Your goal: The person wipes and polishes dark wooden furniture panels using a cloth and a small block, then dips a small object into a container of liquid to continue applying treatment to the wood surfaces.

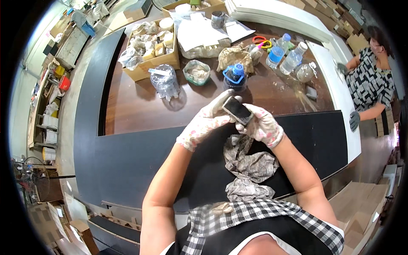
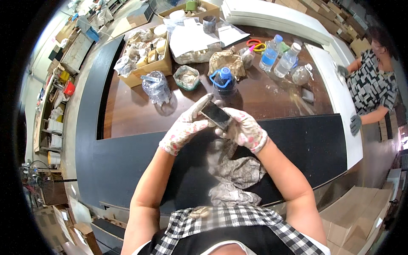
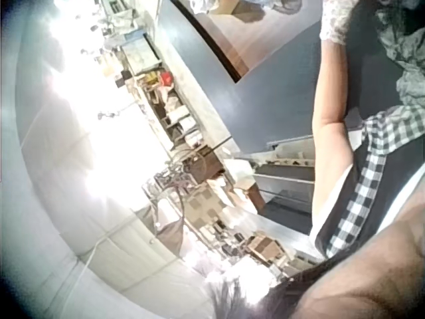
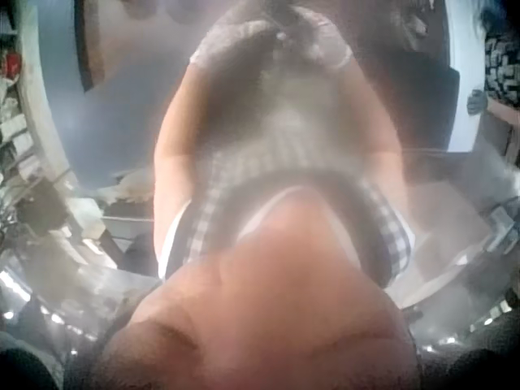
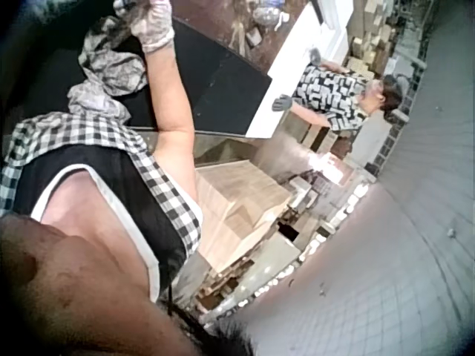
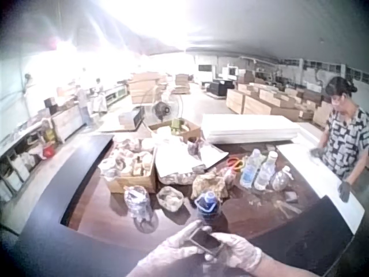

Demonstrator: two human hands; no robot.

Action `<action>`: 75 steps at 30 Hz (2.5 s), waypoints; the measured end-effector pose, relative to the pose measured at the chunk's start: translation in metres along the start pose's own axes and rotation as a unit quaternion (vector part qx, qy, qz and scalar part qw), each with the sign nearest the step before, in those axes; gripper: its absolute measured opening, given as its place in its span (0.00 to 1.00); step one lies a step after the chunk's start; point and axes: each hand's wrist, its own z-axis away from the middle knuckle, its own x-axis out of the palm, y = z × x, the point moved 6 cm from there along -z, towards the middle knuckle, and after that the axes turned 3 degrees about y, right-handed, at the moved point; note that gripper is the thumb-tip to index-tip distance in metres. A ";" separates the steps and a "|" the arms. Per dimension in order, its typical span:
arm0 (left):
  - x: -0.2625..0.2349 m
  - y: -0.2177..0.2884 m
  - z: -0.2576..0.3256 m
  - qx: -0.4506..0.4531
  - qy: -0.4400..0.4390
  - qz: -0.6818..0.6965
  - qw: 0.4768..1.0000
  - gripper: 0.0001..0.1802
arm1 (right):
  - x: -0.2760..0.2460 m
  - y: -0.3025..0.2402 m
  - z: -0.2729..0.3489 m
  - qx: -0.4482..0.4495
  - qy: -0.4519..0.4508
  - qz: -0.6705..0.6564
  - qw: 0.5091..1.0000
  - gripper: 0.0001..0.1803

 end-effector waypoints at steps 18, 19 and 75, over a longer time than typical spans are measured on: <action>-0.077 -0.052 -0.015 -0.026 0.217 0.216 0.952 0.21 | 0.000 -0.148 -0.097 -0.252 0.175 0.861 0.405 0.19; -0.081 -0.054 -0.012 -0.024 0.214 0.210 0.954 0.21 | 0.016 -0.161 -0.087 -0.271 0.180 0.858 0.398 0.18; -0.082 -0.080 -0.077 -0.041 0.213 0.125 0.968 0.16 | 0.009 -0.147 -0.097 -0.176 0.073 0.930 0.316 0.15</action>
